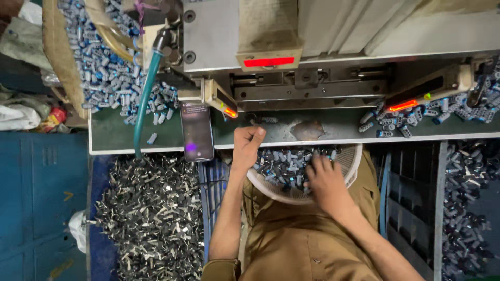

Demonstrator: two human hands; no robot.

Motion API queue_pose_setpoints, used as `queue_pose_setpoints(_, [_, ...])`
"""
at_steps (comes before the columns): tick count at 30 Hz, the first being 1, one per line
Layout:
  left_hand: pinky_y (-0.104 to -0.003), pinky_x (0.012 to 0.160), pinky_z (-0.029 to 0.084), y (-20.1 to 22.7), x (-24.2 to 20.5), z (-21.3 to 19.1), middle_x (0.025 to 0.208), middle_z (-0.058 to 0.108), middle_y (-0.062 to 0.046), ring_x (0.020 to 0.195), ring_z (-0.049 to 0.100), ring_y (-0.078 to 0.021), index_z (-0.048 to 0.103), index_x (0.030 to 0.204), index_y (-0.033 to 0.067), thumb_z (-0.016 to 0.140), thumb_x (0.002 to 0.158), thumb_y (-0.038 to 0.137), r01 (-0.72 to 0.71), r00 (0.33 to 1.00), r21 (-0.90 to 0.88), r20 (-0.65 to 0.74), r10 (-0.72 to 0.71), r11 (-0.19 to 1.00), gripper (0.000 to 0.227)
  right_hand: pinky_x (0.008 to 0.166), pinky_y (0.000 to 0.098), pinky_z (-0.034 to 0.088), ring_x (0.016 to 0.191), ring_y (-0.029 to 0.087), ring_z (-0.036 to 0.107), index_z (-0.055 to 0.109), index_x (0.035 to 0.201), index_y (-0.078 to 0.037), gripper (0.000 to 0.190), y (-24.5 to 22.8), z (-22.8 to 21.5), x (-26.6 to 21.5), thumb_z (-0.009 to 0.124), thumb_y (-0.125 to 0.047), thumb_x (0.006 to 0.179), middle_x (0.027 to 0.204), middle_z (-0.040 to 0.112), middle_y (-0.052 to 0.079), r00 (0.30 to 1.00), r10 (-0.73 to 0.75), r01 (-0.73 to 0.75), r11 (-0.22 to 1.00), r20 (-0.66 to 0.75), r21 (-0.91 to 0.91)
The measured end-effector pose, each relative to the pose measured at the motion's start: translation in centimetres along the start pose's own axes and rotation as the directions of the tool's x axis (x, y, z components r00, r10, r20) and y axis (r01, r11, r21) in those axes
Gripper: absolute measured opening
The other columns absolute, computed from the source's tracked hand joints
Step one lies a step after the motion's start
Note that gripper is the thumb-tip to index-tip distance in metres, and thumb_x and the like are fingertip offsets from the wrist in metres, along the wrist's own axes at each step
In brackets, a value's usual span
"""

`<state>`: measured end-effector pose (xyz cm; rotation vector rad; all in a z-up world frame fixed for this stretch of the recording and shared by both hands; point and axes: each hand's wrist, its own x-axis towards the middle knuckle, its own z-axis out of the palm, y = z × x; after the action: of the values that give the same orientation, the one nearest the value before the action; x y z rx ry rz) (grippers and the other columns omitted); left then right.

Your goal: The person assembles small keychain components by hand. They pick up a metal key ring and a plastic housing from a white basket, fit them together, and place the finished unit into a machine slot. The process repeats continuously with parts drawn from the basket and bins nearby.

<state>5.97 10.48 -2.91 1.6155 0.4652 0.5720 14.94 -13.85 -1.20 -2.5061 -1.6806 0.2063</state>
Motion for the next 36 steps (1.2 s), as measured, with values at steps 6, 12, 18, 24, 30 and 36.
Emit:
queue_pose_setpoints(6, [-0.034,0.053,0.018,-0.2,-0.1,0.0,0.062,0.029,0.005,0.062,0.026,-0.0062,0.037,0.065,0.0027,0.062,0.104,0.033,-0.007,1.0,-0.007,0.008,0.007,1.0,0.055,0.091,0.0451,0.043,0.107,0.032,0.059,0.065,0.108,-0.002,0.04,-0.2,1.8,0.1,0.074,-0.025,0.077,0.111,0.063,0.015,0.981,-0.112,0.096,0.99,0.157,0.106])
queue_pose_setpoints(12, [-0.034,0.054,0.018,0.0,-0.3,0.0,0.062,0.029,0.005,0.063,0.026,-0.0065,0.038,0.066,0.002,0.063,0.104,0.031,-0.015,1.0,-0.024,0.009,0.015,1.0,0.054,0.082,0.0449,0.046,0.092,0.034,0.063,0.065,0.096,-0.006,0.022,0.1,0.5,0.0,0.074,-0.017,0.079,0.093,0.066,0.013,0.993,-0.111,0.119,0.915,-0.044,0.386])
queue_pose_setpoints(18, [-0.032,0.055,0.022,0.3,-0.7,0.1,0.064,0.035,0.005,0.065,0.03,-0.0059,0.043,0.069,0.0015,0.065,0.104,0.028,-0.019,1.0,-0.054,0.003,0.019,0.998,0.049,0.072,0.0401,0.052,0.082,0.033,0.069,0.067,0.104,-0.006,0.014,-1.2,0.5,-0.8,0.067,-0.01,0.09,0.089,0.071,0.012,0.971,0.21,-0.066,0.69,-0.112,0.721])
queue_pose_setpoints(24, [-0.025,0.061,0.049,5.1,-3.5,2.3,0.088,0.066,-0.001,0.066,0.058,-0.009,0.067,0.115,0.005,0.078,0.077,0.007,-0.033,0.963,0.007,0.269,0.03,0.999,0.04,0.084,0.0298,0.047,0.092,0.014,0.055,0.059,0.106,-0.003,0.015,-0.3,2.8,-0.9,0.053,-0.017,0.107,0.108,0.068,0.005,0.95,0.263,0.129,0.162,-0.168,0.978])
queue_pose_setpoints(30, [-0.025,0.067,0.048,8.4,-8.3,7.3,0.099,0.065,-0.008,0.074,0.057,-0.0122,0.07,0.119,0.0054,0.078,0.089,0.003,-0.021,0.984,0.112,0.18,0.0,0.994,0.031,0.063,0.0264,0.048,0.071,0.01,0.054,0.057,0.111,-0.004,0.017,-0.6,6.1,-2.5,0.061,-0.019,0.105,0.089,0.06,0.003,0.947,0.27,-0.043,-0.427,0.173,0.903])
queue_pose_setpoints(36, [-0.024,0.073,0.051,7.3,-8.2,6.3,0.098,0.065,-0.009,0.08,0.061,-0.0129,0.057,0.095,0.0016,0.077,0.083,-0.009,-0.055,0.997,-0.026,0.061,0.057,0.998,0.025,0.083,0.0282,0.049,0.096,0.016,0.06,0.065,0.116,0.001,0.021,0.2,5.0,-2.7,0.07,-0.008,0.097,0.109,0.064,0.007,0.936,0.322,0.131,0.051,-0.141,0.99])
